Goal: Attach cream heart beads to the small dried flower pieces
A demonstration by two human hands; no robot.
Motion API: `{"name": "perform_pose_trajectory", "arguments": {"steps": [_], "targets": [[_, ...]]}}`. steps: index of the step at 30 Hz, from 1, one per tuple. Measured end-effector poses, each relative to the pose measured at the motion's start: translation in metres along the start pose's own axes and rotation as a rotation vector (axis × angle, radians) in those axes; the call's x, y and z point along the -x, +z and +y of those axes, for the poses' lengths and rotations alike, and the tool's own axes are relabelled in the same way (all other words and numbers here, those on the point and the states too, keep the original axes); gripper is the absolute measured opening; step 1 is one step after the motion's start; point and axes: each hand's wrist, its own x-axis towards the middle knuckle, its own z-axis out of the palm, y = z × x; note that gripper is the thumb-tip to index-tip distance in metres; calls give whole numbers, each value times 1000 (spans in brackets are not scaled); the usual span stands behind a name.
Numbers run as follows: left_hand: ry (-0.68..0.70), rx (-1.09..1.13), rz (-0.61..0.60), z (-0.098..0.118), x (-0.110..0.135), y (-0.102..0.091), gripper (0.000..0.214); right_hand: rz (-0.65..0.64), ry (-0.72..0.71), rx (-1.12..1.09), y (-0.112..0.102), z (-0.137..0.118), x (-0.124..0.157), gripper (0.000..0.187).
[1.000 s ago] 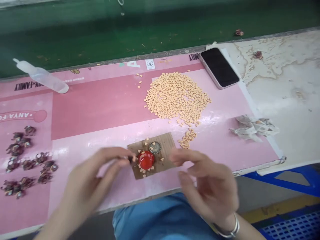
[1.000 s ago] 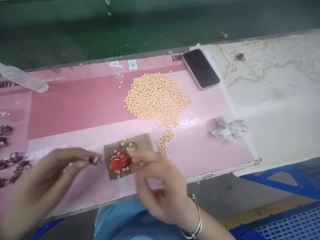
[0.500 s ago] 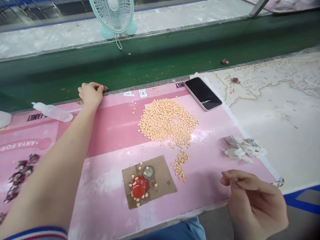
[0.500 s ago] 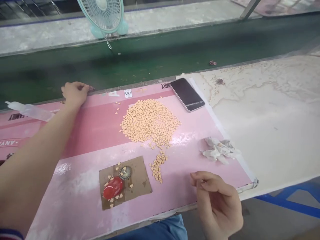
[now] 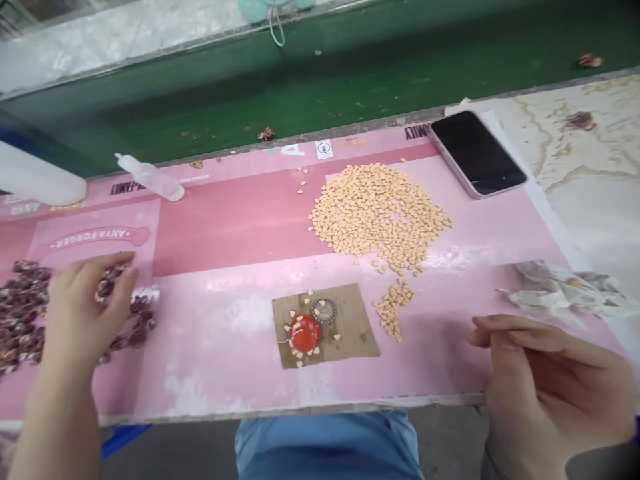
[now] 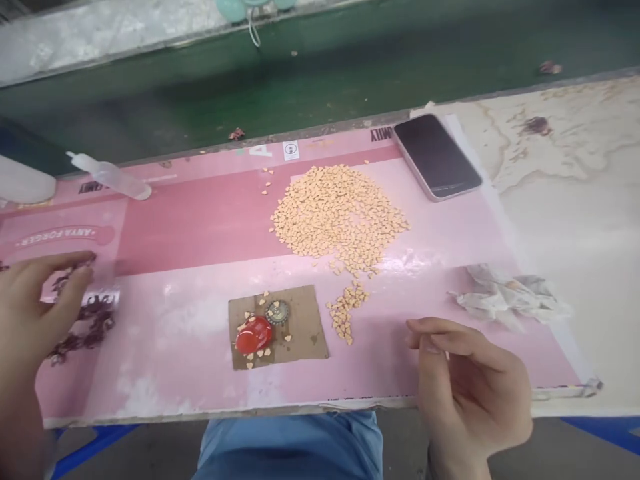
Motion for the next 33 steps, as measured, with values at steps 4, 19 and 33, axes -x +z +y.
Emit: {"name": "perform_pose_trajectory", "arguments": {"steps": [4,19,33], "targets": [[-130,-20,-17,-49,17,15,64,-24,73,13,1,-9,0,15],[159,115,-179,16,23,50,79,-228,-203,292,-6,-6,-4,14],[433,-22,73,53,20,43,34,-671,-314,470,10,-25,-2,14]]}}
